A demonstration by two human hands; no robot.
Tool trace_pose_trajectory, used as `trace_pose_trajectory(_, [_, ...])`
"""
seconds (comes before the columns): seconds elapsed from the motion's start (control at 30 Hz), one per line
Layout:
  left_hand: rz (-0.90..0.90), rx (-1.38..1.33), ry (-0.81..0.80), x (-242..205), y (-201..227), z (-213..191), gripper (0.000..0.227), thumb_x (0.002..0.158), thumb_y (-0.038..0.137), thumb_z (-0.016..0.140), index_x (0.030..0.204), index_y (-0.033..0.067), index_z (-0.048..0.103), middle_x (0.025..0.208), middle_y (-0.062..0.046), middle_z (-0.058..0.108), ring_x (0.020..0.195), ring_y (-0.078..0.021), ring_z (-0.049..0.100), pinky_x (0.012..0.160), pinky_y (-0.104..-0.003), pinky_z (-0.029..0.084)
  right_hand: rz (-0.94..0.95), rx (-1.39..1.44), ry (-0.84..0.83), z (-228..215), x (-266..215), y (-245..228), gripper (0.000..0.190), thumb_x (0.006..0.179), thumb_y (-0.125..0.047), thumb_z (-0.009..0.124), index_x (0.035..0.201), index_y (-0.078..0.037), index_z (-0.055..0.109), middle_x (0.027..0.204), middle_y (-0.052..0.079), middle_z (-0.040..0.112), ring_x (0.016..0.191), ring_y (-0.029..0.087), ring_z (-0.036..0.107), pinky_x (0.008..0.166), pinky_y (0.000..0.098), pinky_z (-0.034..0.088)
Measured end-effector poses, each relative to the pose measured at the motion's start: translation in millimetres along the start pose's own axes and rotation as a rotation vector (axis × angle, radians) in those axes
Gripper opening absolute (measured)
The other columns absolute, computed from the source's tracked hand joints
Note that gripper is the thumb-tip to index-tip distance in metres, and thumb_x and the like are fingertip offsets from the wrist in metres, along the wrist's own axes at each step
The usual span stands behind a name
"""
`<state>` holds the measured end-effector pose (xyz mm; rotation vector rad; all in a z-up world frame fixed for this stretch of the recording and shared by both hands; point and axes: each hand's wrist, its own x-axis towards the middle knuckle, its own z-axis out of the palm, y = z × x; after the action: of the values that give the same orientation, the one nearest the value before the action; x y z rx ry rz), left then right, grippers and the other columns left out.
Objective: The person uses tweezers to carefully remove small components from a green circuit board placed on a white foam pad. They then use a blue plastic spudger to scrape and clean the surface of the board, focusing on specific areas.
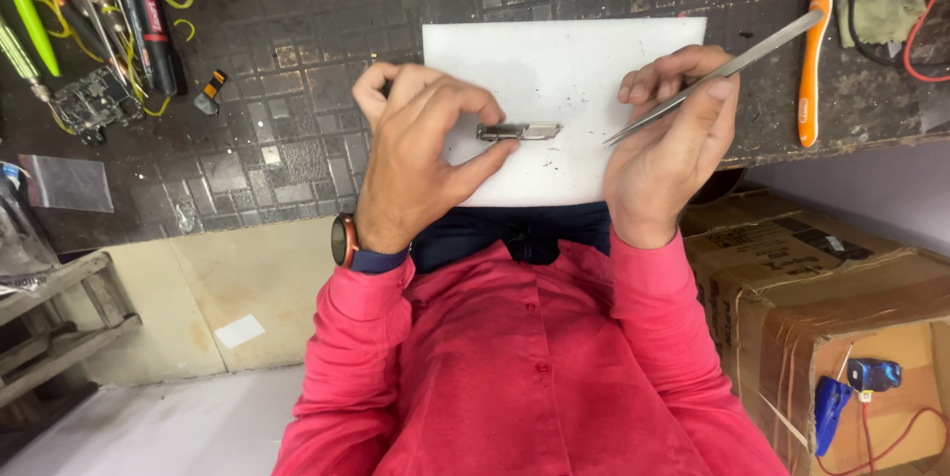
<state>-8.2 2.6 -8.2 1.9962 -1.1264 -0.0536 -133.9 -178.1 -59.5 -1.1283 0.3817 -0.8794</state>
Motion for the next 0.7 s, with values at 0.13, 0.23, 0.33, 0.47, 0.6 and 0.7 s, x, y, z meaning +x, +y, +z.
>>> trace_pose_trajectory(0.13, [-0.017, -0.050, 0.011, 1, 3, -2, 0.024, 0.094, 0.018, 0.085, 0.111, 0.0139, 0.069, 0.099, 0.005, 0.071, 0.095, -0.0166, 0.063, 0.110, -0.042, 0.032, 0.011, 0.008, 0.006, -1, -1, 1, 0.042, 0.122, -0.041, 0.045, 0.116, -0.001, 0.053, 0.096, 0.005, 0.041, 0.082, 0.014, 0.043, 0.081, 0.0301, 0.042])
trace_pose_trajectory(0.23, [-0.002, -0.029, 0.008, 5, 7, -7, 0.017, 0.098, 0.014, 0.081, 0.113, 0.0155, 0.072, 0.099, 0.006, 0.073, 0.096, -0.0157, 0.064, 0.114, -0.044, 0.030, 0.011, -0.021, 0.001, -4, 0, 1, 0.043, 0.122, -0.041, 0.044, 0.121, 0.001, 0.055, 0.096, 0.005, 0.042, 0.083, 0.013, 0.043, 0.081, 0.0297, 0.043])
trace_pose_trajectory(0.33, [-0.076, -0.093, 0.006, 14, 11, -10, 0.017, 0.099, 0.015, 0.079, 0.114, 0.0140, 0.071, 0.094, 0.005, 0.072, 0.093, -0.0132, 0.066, 0.112, -0.045, 0.030, -0.008, -0.039, -0.006, -1, 1, 2, 0.045, 0.122, -0.041, 0.044, 0.126, 0.002, 0.056, 0.095, 0.004, 0.042, 0.081, 0.012, 0.043, 0.079, 0.0286, 0.042])
trace_pose_trajectory(0.47, [-0.026, -0.085, -0.118, 32, 3, -8, 0.020, 0.098, 0.018, 0.079, 0.115, 0.0123, 0.071, 0.090, 0.007, 0.073, 0.090, -0.0152, 0.062, 0.109, -0.046, 0.030, -0.006, -0.096, 0.005, -2, -1, 0, 0.049, 0.122, -0.043, 0.043, 0.131, 0.003, 0.057, 0.096, 0.003, 0.043, 0.081, 0.011, 0.042, 0.078, 0.0271, 0.041])
trace_pose_trajectory(0.6, [0.084, -0.036, -0.185, 40, -8, -3, 0.022, 0.098, 0.023, 0.081, 0.116, 0.0146, 0.071, 0.107, 0.002, 0.071, 0.111, -0.0215, 0.056, 0.110, -0.044, 0.030, 0.000, -0.046, 0.008, -2, -1, 1, 0.051, 0.122, -0.044, 0.043, 0.132, 0.003, 0.057, 0.095, 0.003, 0.042, 0.081, 0.011, 0.040, 0.078, 0.0265, 0.040])
trace_pose_trajectory(0.7, [0.114, 0.044, -0.138, 37, -7, 0, 0.030, 0.095, 0.028, 0.085, 0.118, 0.0166, 0.071, 0.129, -0.002, 0.065, 0.127, -0.0265, 0.049, 0.115, -0.046, 0.027, 0.004, -0.028, 0.000, -2, -1, 1, 0.051, 0.122, -0.044, 0.042, 0.133, 0.004, 0.056, 0.096, 0.003, 0.042, 0.081, 0.011, 0.039, 0.078, 0.0266, 0.040])
